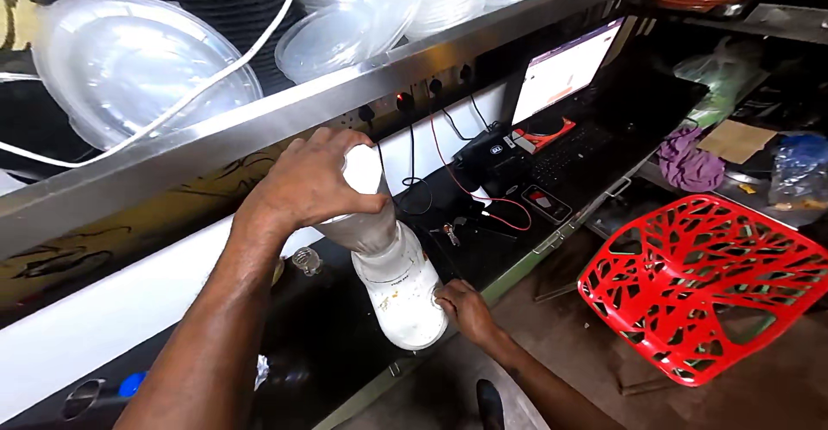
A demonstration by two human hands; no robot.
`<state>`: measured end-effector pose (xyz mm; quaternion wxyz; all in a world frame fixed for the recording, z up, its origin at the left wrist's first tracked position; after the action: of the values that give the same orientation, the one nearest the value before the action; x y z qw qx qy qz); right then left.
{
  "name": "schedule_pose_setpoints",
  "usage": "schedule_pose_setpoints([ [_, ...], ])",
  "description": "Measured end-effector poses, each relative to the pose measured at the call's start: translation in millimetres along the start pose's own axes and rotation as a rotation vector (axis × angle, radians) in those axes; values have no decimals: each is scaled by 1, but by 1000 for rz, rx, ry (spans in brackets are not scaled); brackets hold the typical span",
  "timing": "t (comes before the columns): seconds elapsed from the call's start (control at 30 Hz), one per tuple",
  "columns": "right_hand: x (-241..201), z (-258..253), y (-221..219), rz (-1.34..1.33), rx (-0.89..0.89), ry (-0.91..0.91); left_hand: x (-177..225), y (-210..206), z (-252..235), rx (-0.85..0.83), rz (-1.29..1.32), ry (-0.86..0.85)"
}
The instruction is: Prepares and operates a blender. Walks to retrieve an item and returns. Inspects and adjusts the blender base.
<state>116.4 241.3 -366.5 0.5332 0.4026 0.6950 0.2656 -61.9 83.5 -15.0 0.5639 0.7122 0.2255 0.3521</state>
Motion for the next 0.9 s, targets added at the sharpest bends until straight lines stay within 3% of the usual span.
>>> schedule_pose_setpoints([
  [0.9, 0, -1, 2, 30, -63, -23, 0, 0, 0, -11, 2, -12],
])
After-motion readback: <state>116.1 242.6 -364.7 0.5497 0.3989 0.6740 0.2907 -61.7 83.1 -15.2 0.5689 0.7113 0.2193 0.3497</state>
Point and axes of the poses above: each hand's wrist, its own z-axis away from the middle knuckle, its own y-axis out of the back of the hand, x = y × z, the point moved 4 cm from there along -z, towards the middle knuckle, and after that the axes turned 10 degrees about z, right-handed, at the moved point
